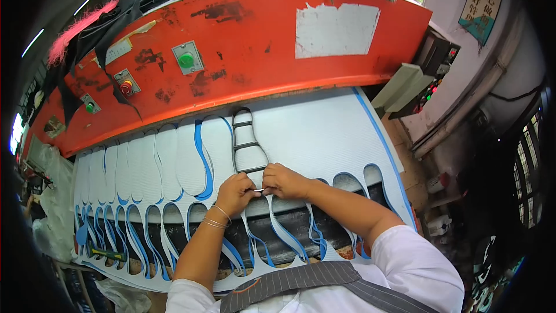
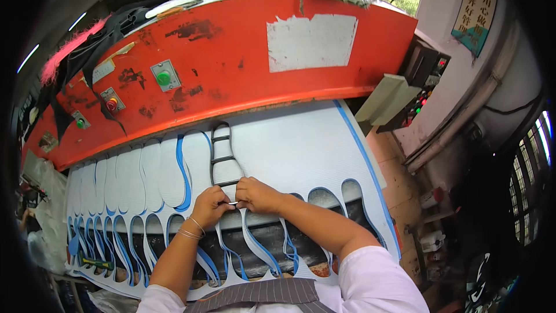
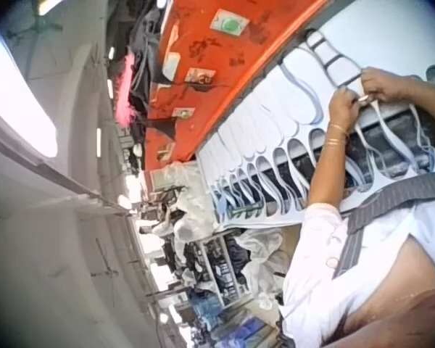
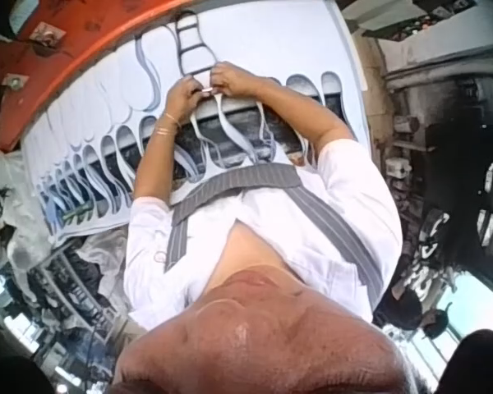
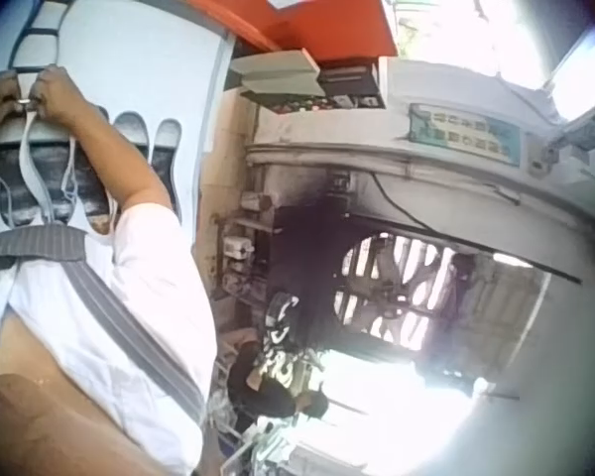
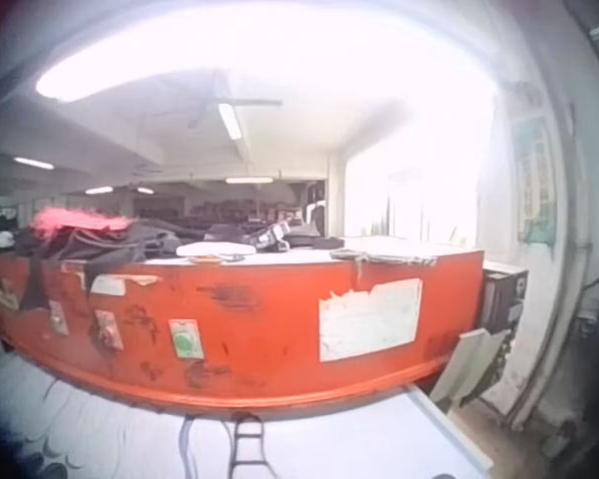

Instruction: Die-cutting shoe insole components from a large sheet of material using an industrial press.

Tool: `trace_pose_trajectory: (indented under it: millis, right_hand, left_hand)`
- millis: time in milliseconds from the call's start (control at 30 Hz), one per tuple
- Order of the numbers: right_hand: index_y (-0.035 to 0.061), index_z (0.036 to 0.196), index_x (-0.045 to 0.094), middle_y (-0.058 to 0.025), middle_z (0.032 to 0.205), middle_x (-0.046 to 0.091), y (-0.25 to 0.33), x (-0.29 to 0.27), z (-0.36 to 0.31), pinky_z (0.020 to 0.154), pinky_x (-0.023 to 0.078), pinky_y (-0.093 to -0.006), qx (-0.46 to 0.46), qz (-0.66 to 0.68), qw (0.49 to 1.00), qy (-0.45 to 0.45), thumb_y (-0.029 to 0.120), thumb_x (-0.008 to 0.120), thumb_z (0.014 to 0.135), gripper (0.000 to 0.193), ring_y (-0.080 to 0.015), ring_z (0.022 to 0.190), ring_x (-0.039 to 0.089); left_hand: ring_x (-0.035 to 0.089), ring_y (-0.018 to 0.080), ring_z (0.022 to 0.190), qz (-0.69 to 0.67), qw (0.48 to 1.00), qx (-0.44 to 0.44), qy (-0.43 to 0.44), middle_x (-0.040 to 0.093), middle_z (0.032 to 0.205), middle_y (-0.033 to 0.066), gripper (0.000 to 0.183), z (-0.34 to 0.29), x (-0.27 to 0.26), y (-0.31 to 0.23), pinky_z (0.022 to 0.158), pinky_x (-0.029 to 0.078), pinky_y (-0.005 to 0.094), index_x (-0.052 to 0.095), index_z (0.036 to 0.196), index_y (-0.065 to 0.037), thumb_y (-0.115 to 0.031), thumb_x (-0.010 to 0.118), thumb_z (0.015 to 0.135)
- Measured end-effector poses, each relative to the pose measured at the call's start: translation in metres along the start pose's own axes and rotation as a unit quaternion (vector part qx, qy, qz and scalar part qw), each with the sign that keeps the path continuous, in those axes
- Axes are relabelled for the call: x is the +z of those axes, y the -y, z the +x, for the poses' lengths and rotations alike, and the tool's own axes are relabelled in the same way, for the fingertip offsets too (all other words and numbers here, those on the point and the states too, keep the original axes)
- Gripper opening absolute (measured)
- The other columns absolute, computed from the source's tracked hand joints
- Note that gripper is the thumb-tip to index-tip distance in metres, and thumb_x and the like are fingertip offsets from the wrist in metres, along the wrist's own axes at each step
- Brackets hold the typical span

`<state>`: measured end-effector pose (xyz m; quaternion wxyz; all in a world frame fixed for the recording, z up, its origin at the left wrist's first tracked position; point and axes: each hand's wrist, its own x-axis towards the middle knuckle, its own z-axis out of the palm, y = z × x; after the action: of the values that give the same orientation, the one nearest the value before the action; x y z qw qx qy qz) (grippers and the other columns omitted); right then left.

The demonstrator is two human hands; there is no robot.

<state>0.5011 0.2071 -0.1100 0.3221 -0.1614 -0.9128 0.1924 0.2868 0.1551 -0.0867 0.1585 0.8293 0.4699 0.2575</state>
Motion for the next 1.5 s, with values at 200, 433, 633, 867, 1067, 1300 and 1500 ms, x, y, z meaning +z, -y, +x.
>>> trace_pose_trajectory:
  millis: [200,433,633,867,1067,1300,1500]
  right_hand:
    - [0.0101,0.079,0.059,-0.0061,0.082,0.054,-0.008,-0.034,0.039,0.077,0.037,-0.0394,0.027,0.086,0.994,-0.062,0.019,0.069,0.081,0.013,-0.0283,0.084,0.052]
    - [0.0119,0.109,0.067,-0.0138,0.104,0.067,-0.019,-0.042,0.089,0.084,0.050,-0.0416,0.139,-0.035,0.959,0.244,0.016,0.065,0.080,0.029,-0.0316,0.097,0.064]
    - [0.0158,0.118,0.058,-0.0076,0.130,0.051,-0.049,-0.019,0.142,0.107,0.035,-0.0429,0.006,-0.303,0.891,0.338,0.016,0.079,0.065,0.058,-0.0281,0.131,0.041]
    - [0.0110,0.078,0.064,-0.0040,0.080,0.059,-0.078,0.006,0.138,0.071,0.051,-0.0366,-0.185,-0.165,0.965,0.089,0.013,0.063,0.075,0.004,-0.0295,0.086,0.060]
    - [0.0086,0.096,0.067,-0.0063,0.090,0.067,-0.037,-0.087,0.120,0.075,0.054,-0.0326,0.018,0.227,0.959,-0.171,0.007,0.063,0.082,0.014,-0.0188,0.084,0.065]
    - [0.0005,0.100,0.063,-0.0203,0.084,0.066,-0.033,-0.118,0.049,0.073,0.050,-0.0408,0.306,-0.113,0.928,-0.179,0.019,0.066,0.084,0.024,-0.0352,0.080,0.065]
    - [-0.0044,0.105,0.064,-0.0291,0.106,0.065,-0.079,-0.057,0.030,0.089,0.050,-0.0471,0.553,-0.142,0.820,0.050,0.012,0.052,0.081,0.031,-0.0431,0.101,0.063]
  left_hand:
    - [0.054,0.0251,0.071,-0.177,0.971,0.044,-0.152,0.055,0.073,0.0086,0.013,0.041,-0.030,-0.012,0.066,0.042,0.0330,0.060,0.074,-0.004,-0.011,0.071,0.076]
    - [0.056,0.0259,0.082,-0.010,0.994,-0.028,-0.107,0.059,0.085,0.0038,0.019,-0.013,0.016,0.005,0.075,0.040,0.0378,0.067,0.081,-0.010,-0.026,0.076,0.074]
    - [0.049,0.0272,0.088,-0.125,0.976,-0.003,-0.179,0.057,0.087,0.0056,0.012,-0.010,0.017,-0.002,0.081,0.037,0.0384,0.066,0.081,-0.010,-0.019,0.072,0.077]
    - [0.048,0.0406,0.125,-0.094,0.974,-0.146,-0.143,0.044,0.140,0.0288,0.093,-0.015,0.023,0.002,0.108,0.034,0.0415,0.036,0.140,0.007,-0.044,0.078,0.075]
    - [0.062,0.0389,0.102,0.147,0.981,-0.112,-0.062,0.064,0.112,0.0251,0.080,-0.002,0.017,0.007,0.092,0.046,0.0428,0.053,0.125,0.008,-0.058,0.064,0.081]
    - [0.064,0.0308,0.103,0.200,0.942,-0.164,0.215,0.069,0.107,0.0133,0.047,0.109,-0.035,0.001,0.089,0.049,0.0423,0.071,0.099,-0.004,-0.048,0.059,0.087]
    - [0.045,0.0271,0.129,0.214,0.972,-0.039,-0.090,0.057,0.132,0.0117,0.038,0.117,0.050,0.087,0.111,0.031,0.0418,0.059,0.125,-0.004,-0.019,0.051,0.091]
